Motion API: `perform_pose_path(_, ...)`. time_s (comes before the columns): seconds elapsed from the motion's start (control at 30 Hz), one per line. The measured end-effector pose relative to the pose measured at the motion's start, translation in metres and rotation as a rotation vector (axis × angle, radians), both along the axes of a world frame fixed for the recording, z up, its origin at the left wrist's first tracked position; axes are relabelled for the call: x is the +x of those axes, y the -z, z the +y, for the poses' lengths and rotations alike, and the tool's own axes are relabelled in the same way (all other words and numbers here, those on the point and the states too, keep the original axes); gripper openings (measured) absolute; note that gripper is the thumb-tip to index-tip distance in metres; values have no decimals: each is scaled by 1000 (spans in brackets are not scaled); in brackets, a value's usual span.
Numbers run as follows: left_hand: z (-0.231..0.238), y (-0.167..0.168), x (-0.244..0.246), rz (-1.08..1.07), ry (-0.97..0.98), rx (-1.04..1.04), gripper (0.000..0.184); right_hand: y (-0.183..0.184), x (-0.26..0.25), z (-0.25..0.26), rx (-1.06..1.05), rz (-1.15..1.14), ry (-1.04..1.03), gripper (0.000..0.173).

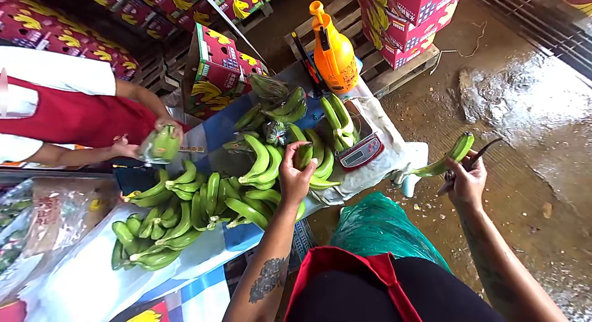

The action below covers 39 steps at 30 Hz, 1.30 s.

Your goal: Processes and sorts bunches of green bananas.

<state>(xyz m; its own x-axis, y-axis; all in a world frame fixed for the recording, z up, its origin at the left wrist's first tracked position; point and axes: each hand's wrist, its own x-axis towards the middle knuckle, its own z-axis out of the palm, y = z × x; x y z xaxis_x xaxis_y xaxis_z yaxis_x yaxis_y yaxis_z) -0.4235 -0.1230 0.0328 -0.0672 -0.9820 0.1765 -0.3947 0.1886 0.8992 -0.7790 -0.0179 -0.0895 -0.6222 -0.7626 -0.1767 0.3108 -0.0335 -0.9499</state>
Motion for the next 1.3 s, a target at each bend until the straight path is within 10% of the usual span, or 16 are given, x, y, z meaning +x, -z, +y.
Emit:
perform_pose_path(0.6, 24, 26, 17, 140, -99, -137, 19, -4, 34, -9, 27, -55, -50, 38)
perform_pose_path(0.77, 29, 53, 2, -50, 185, -174, 19, -21, 64, -23, 129, -333, -32, 14)
perform_pose_path(0.97, 55, 69, -38, -199, 499, -40, 72, -26, 114, -22, 61, -455, -336, 20)
perform_pose_path(1.3, 67, 78, -41, -107, 426, -233, 41, -34, 137, -28, 113, -597, -464, 9)
